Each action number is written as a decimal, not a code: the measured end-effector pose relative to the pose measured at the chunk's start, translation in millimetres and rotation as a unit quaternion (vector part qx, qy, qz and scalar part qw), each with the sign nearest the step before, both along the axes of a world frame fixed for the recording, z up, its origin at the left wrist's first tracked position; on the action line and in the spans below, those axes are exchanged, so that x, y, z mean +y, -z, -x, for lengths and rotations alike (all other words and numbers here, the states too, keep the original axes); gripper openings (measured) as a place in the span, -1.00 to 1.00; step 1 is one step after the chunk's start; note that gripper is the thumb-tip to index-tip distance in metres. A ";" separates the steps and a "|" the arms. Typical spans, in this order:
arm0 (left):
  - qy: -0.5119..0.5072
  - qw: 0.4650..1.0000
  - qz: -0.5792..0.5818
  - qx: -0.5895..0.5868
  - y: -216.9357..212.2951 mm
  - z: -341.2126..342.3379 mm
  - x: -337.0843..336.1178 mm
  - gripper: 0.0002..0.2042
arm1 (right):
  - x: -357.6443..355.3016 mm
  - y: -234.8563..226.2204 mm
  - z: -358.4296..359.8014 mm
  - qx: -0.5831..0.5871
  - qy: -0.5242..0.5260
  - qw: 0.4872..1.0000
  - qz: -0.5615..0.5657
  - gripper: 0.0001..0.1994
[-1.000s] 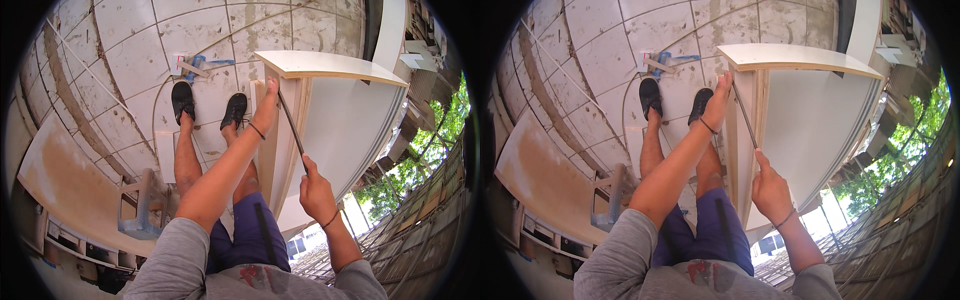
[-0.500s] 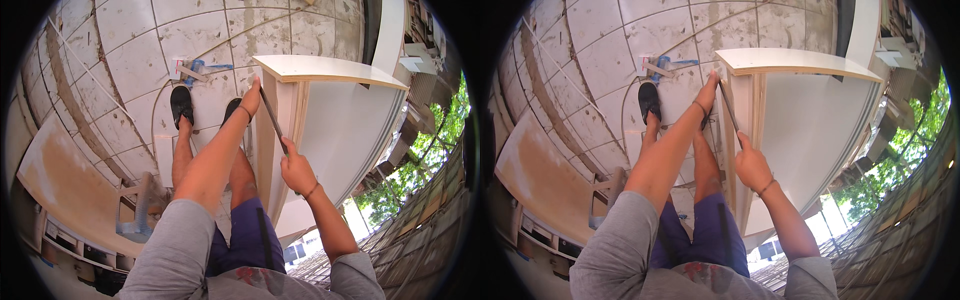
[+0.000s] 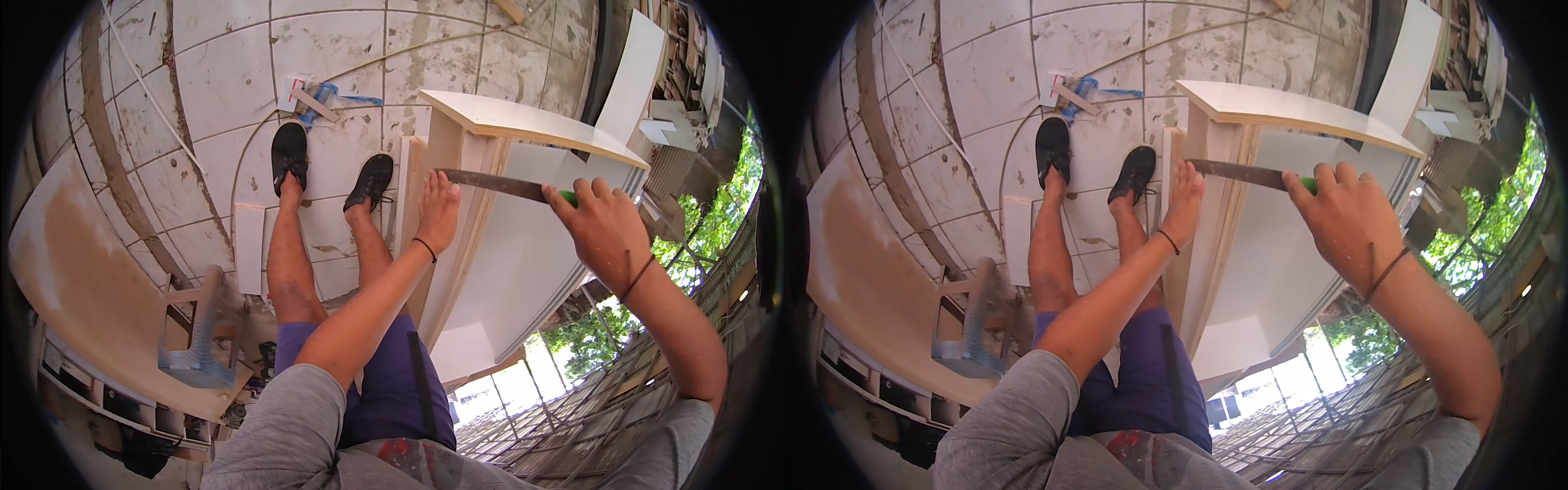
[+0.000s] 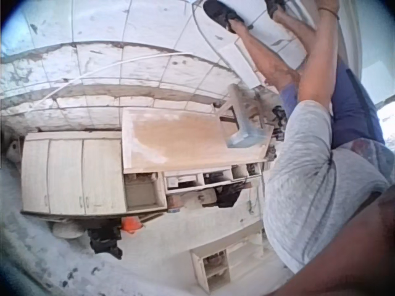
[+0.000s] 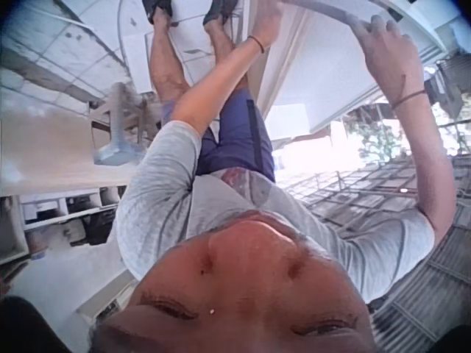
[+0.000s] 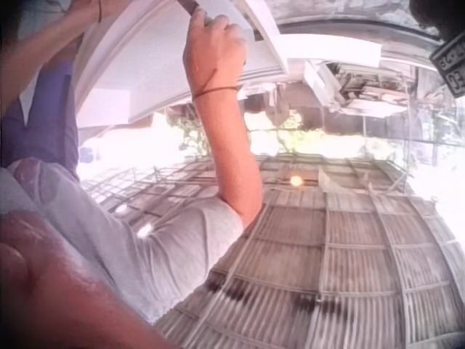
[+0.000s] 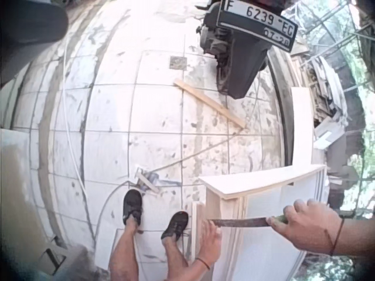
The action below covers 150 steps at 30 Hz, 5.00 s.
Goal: The person files the edges of wooden furniture components using a hand file, working on multiple white and wood-toned pieces placed on the floor.
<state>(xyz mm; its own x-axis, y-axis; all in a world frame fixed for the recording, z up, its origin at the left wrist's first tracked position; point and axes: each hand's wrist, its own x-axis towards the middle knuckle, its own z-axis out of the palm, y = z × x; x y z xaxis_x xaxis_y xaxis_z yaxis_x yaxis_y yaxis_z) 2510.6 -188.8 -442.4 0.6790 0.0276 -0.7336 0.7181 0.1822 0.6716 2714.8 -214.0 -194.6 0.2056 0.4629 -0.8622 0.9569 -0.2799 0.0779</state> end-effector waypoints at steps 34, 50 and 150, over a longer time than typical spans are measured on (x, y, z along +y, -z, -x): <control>-0.048 0.998 -0.001 -0.034 44.6 -28.7 3.4 -0.26 | 49.2 25.4 0.9 -0.015 -0.105 0.993 -0.047 -0.72; -0.081 0.994 0.072 -0.020 46.0 -61.5 21.6 -0.34 | 51.3 21.0 23.8 0.029 0.018 0.999 0.013 -0.66; 0.073 0.953 0.060 0.288 19.0 -161.1 75.7 -0.60 | -54.0 61.7 134.1 0.145 0.750 0.599 -0.238 -0.45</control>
<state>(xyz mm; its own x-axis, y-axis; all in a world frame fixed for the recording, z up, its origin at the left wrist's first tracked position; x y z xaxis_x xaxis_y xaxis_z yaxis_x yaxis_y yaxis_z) 2671.7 -113.1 -461.4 0.1524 -0.1436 -0.9778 0.9850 0.1034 0.1383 2580.7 -268.0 -256.3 0.5723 0.1524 -0.8057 -0.4463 -0.7664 -0.4620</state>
